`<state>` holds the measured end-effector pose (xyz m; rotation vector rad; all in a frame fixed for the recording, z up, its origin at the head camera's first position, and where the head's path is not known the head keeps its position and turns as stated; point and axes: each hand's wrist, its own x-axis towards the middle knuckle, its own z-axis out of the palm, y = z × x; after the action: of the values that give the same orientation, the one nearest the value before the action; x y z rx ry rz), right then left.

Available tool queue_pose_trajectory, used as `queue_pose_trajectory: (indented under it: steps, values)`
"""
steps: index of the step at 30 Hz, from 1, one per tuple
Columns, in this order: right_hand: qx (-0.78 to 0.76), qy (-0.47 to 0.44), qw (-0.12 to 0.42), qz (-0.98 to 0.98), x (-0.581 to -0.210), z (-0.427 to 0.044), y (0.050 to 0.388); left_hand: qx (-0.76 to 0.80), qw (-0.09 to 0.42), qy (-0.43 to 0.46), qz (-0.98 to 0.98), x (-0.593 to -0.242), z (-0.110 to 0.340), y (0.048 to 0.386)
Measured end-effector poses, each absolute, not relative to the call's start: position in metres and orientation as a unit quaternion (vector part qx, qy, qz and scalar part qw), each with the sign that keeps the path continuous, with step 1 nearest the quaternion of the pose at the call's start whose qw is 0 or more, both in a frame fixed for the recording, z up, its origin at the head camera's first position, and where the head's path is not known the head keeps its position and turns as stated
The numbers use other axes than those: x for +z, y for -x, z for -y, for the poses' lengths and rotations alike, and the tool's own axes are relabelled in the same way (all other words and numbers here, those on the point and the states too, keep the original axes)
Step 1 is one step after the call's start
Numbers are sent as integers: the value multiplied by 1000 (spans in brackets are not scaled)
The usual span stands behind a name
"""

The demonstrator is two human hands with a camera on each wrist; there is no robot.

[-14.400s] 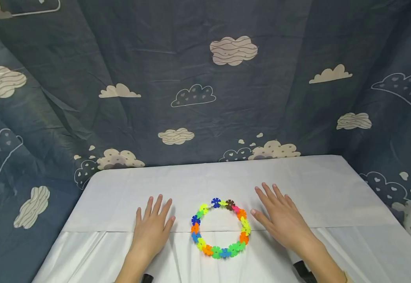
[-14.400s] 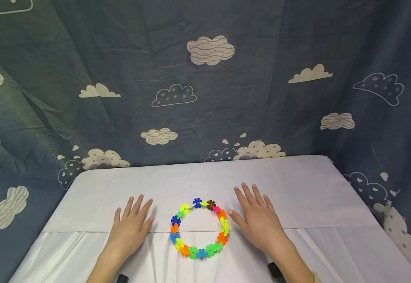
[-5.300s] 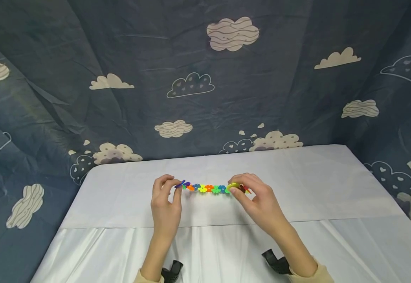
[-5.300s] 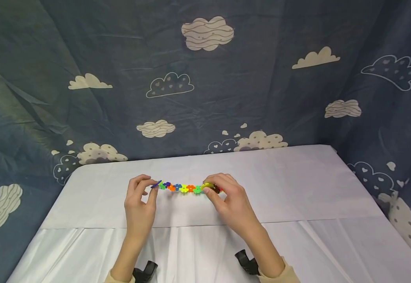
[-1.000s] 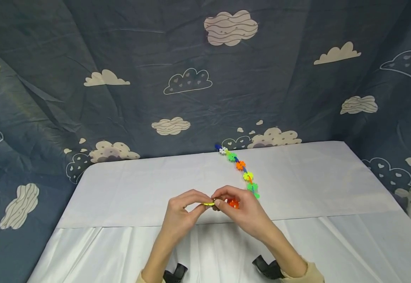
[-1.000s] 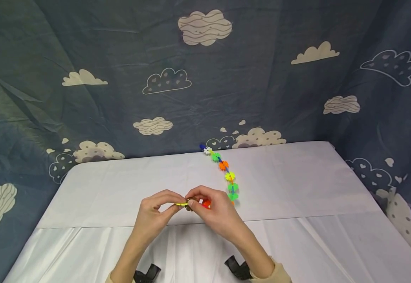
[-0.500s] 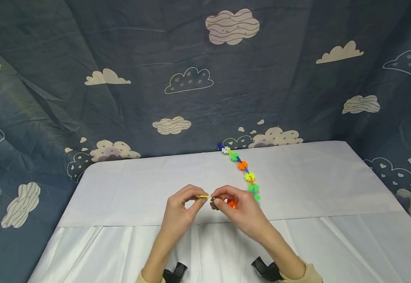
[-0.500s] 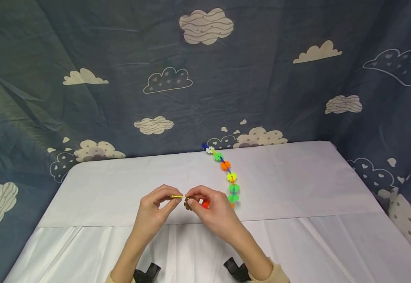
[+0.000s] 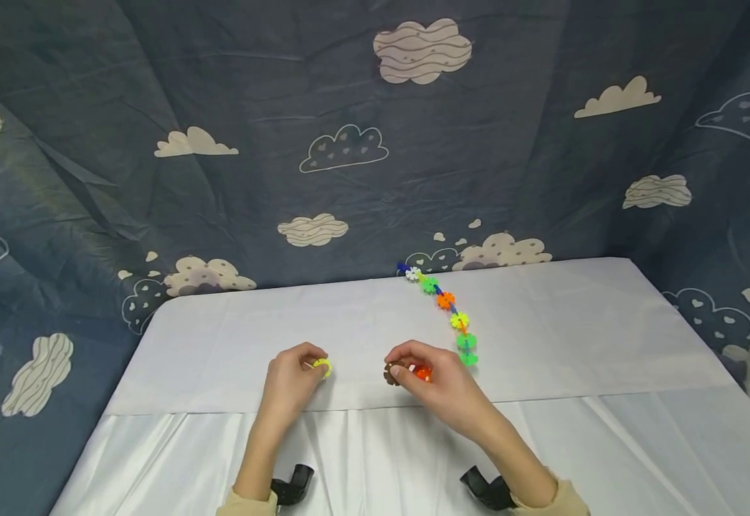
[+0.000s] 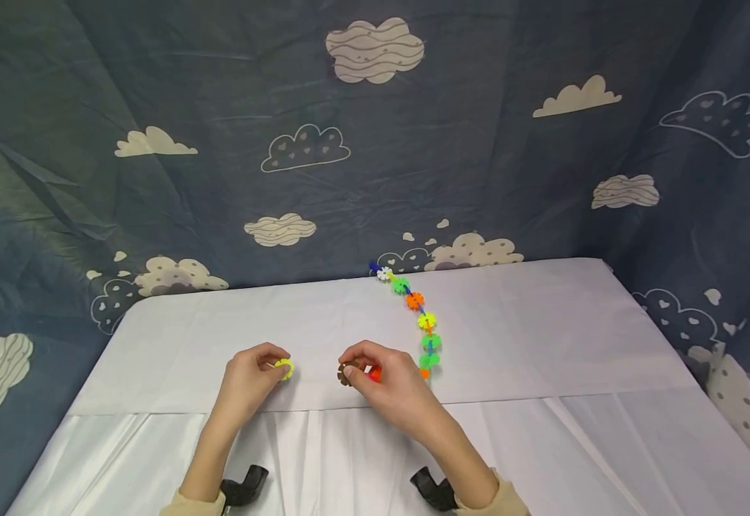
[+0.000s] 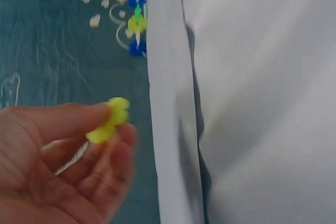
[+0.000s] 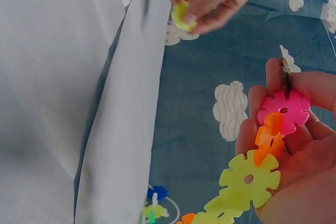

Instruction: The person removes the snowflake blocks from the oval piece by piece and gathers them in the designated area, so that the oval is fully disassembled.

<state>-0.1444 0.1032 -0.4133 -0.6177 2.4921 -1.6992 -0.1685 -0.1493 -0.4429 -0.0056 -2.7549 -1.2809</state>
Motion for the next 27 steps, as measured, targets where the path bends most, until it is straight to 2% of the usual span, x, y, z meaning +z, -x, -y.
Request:
queue_pose_trajectory:
  steps: [4,7,17,27]
  values:
    - [-548,196,32,-812,-415,-102,144,-399,8,-31,916,-451,166,170]
    - [-547,196,34,-813,-416,-102,145,-386,-2,-45,922,-455,174,170]
    - [-540,203,29,-816,-417,-101,145,-334,63,-38,940,-455,176,171]
    - [-545,197,26,-814,-416,-101,144,-417,67,63,904,-428,139,159]
